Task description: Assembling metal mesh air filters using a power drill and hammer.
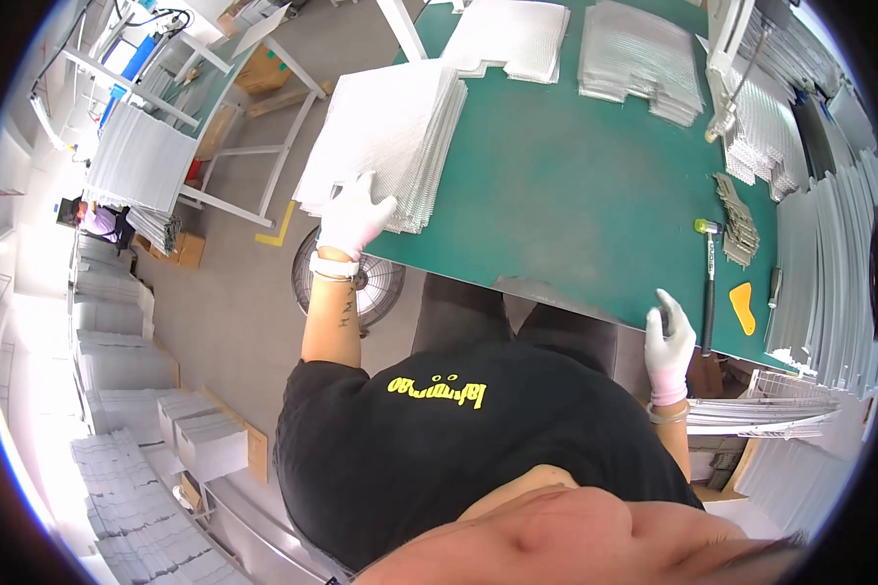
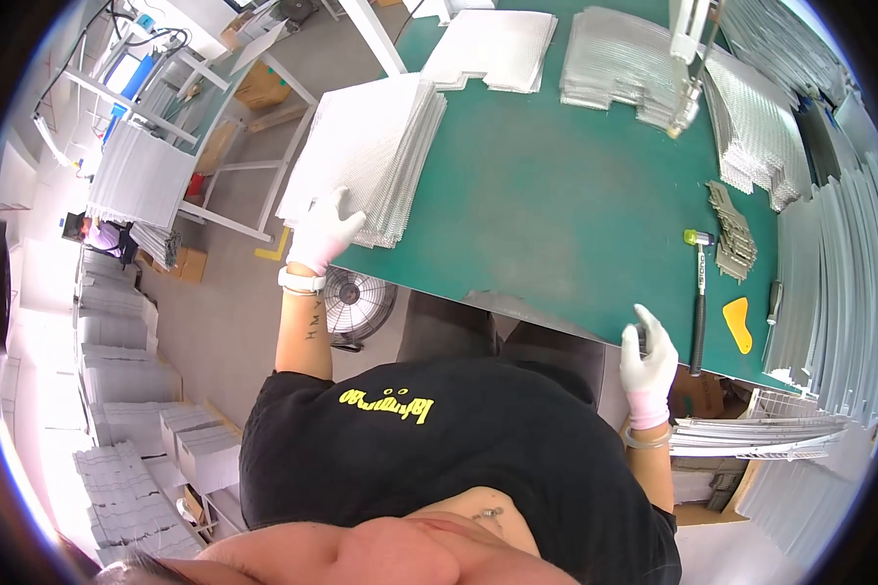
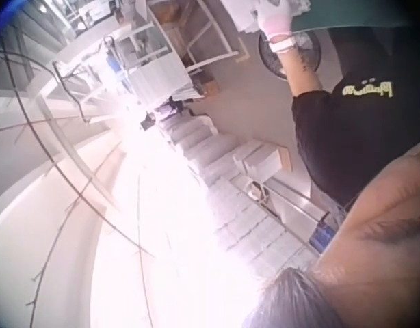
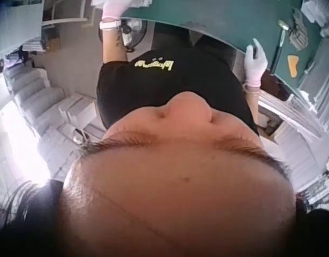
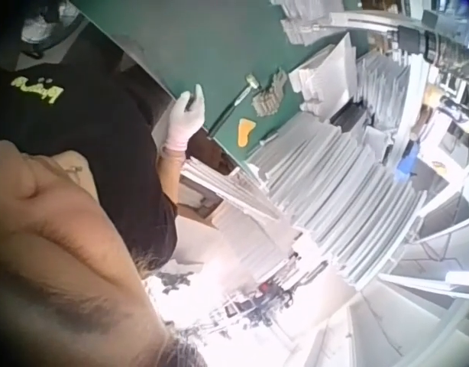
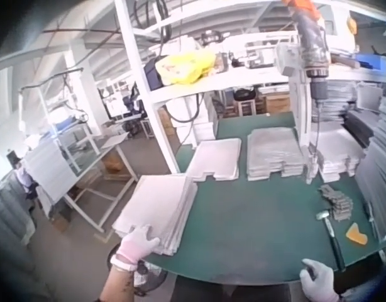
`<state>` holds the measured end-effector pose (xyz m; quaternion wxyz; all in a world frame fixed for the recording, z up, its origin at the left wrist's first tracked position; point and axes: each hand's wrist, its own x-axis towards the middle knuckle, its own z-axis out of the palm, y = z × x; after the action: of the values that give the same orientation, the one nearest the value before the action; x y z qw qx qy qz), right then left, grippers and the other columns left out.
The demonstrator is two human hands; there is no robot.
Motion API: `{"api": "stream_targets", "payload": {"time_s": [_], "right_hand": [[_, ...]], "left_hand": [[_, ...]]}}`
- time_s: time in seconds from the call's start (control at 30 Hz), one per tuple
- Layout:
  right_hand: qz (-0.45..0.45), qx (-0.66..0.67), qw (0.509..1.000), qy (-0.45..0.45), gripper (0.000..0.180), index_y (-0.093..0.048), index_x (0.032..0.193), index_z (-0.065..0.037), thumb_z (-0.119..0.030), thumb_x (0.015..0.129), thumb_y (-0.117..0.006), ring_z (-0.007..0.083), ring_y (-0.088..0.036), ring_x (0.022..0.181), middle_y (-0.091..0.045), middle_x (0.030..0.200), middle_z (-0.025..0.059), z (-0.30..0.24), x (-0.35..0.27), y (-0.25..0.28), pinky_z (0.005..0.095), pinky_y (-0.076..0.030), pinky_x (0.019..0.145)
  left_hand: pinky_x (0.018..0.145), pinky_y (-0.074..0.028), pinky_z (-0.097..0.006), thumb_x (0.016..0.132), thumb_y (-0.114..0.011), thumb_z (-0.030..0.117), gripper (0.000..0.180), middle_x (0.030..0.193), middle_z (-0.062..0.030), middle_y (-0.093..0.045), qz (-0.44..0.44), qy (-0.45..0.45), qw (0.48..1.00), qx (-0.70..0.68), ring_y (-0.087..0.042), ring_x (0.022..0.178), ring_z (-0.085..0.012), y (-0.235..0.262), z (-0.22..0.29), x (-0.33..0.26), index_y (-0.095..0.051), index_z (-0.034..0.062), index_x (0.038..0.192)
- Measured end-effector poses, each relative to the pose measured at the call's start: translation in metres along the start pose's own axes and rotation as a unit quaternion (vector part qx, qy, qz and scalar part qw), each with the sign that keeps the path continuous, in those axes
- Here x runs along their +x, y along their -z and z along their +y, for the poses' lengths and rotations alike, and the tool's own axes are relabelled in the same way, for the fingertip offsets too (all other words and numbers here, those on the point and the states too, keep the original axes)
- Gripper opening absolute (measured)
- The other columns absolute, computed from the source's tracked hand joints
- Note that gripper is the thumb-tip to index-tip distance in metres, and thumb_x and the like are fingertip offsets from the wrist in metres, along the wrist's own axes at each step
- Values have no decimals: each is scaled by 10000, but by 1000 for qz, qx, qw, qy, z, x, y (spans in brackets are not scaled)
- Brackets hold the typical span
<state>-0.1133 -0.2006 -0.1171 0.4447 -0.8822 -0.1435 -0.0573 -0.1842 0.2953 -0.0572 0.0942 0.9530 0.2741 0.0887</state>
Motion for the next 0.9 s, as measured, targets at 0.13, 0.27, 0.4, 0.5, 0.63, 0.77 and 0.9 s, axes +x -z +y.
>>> {"api": "stream_targets", "payload": {"time_s": [0.13, 0.27, 0.4, 0.5, 0.63, 0.77, 0.9], "right_hand": [[-30, 5, 999, -10, 286, -676, 1180, 22, -62, 910, -635, 189, -639, 728, -696, 893, 146, -7, -2, -6, 296, -528, 716], [-34, 14, 999, 20, 295, -674, 1185, 27, -71, 910, -634, 195, -644, 727, -696, 893, 148, -7, -3, -13, 299, -531, 719], [-62, 7, 998, 16, 300, -674, 1187, 28, -82, 912, -633, 201, -645, 724, -693, 884, 147, -15, 0, -13, 306, -532, 720], [-79, 10, 997, 0, 301, -663, 1197, 45, -57, 918, -615, 135, -599, 727, -689, 895, 118, -14, 1, -17, 268, -507, 703], [-82, -3, 997, 10, 300, -677, 1183, 20, -99, 911, -633, 198, -640, 712, -683, 860, 143, -14, -1, -21, 309, -531, 711], [-106, 2, 994, -3, 302, -678, 1183, 17, -96, 907, -633, 208, -640, 713, -678, 853, 142, -16, -2, -25, 311, -531, 714], [-95, 10, 995, 24, 299, -678, 1179, 20, -91, 904, -632, 215, -644, 724, -678, 863, 144, -15, -4, -29, 313, -531, 721]], "left_hand": [[1039, -472, -432, 816, -692, 426, 641, 1270, -231, -641, 47, -28, 990, -127, -615, 1182, -379, 13, -15, 2, -616, 19, 1305], [1044, -469, -419, 819, -677, 402, 620, 1291, -227, -629, 28, -29, 996, -73, -611, 1194, -371, 10, -5, -3, -615, 40, 1319], [1079, -443, -403, 799, -693, 346, 654, 1327, -234, -615, 1, -9, 999, -33, -584, 1252, -354, 16, 0, -5, -585, 15, 1354], [1090, -435, -399, 811, -694, 332, 666, 1340, -243, -600, 13, -4, 997, -75, -574, 1266, -350, 13, -12, 1, -566, -18, 1362], [1100, -425, -394, 846, -695, 269, 644, 1374, -257, -572, 5, 7, 992, -127, -561, 1290, -340, 7, -16, 1, -536, -75, 1367], [1097, -426, -387, 867, -701, 213, 609, 1381, -249, -571, 26, 0, 981, -190, -562, 1289, -319, 2, -39, 2, -528, -64, 1380], [1091, -428, -366, 890, -708, 193, 586, 1366, -214, -586, 77, -20, 973, -218, -579, 1250, -279, 29, -23, -8, -523, -53, 1389]]}}
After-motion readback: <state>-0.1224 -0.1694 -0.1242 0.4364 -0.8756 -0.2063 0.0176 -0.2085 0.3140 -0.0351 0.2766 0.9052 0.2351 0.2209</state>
